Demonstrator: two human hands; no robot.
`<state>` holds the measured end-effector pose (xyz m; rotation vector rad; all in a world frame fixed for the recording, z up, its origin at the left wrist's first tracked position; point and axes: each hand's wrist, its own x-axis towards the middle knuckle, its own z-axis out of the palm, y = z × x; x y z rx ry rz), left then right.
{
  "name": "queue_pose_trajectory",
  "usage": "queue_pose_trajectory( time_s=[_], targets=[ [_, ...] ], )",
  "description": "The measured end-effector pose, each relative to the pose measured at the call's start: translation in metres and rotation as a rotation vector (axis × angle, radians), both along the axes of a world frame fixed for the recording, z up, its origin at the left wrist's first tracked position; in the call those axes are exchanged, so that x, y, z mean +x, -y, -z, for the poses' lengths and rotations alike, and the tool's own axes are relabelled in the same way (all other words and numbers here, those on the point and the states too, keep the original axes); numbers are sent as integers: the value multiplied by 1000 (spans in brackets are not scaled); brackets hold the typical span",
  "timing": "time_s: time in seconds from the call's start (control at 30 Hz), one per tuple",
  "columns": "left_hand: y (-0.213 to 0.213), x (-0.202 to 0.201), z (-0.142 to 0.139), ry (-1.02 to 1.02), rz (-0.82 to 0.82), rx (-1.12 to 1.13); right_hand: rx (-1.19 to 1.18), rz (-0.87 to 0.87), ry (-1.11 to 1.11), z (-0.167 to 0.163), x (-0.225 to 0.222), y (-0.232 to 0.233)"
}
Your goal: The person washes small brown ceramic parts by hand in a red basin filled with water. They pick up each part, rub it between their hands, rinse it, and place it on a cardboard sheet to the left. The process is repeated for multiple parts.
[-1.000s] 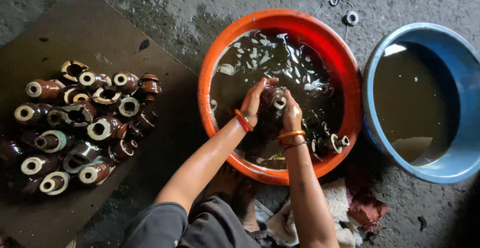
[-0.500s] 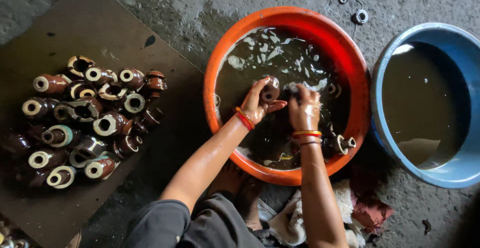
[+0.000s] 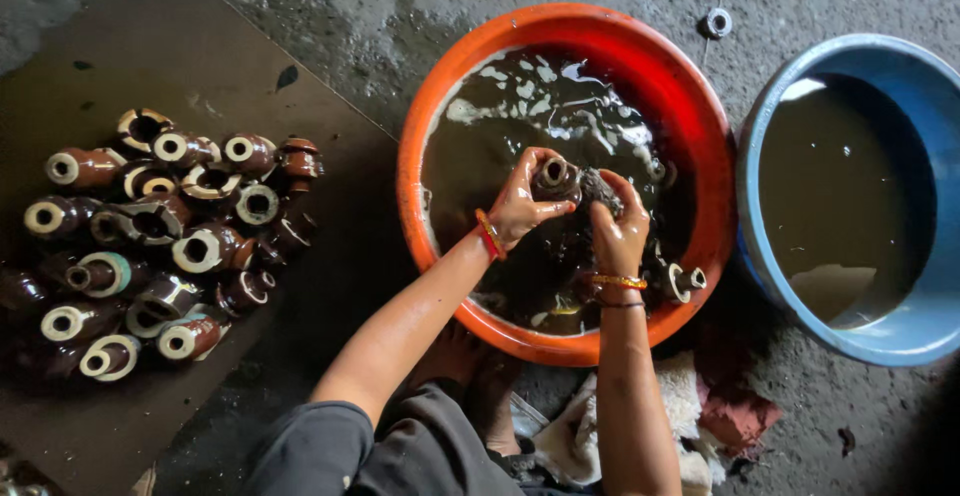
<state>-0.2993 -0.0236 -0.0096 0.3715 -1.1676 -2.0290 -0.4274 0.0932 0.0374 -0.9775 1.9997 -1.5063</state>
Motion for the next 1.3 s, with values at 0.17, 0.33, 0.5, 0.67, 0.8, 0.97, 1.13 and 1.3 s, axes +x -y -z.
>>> queue_pose_trajectory(
  time_s=[0.17, 0.33, 0.5, 0.67, 0.8, 0.97, 1.13, 1.3],
  targets=[
    [-1, 10, -14, 23, 29, -151, -5, -222, 310, -23, 22, -9],
    [-7, 11, -21, -36, 167, -96, -201, -261, 198, -23, 41, 0],
    [-5, 12, -19, -191, 305, 161, 22, -41, -210, -54, 29, 5],
    [10, 13, -1, 4, 24, 230, 145, 72, -758, -114, 13, 1],
    [15, 11, 18, 146, -4, 398, 281, -50, -926, -119, 16, 9],
    [12, 10, 31, 274, 19, 447, 391, -233, -947, -106, -28, 30],
    [13, 3, 31, 322, 35, 438, 399, 122, -206, -116, -147, 104],
    [18, -4, 34, 427, 95, 469, 975, 206, -785, -96, -245, 170]
  ],
)
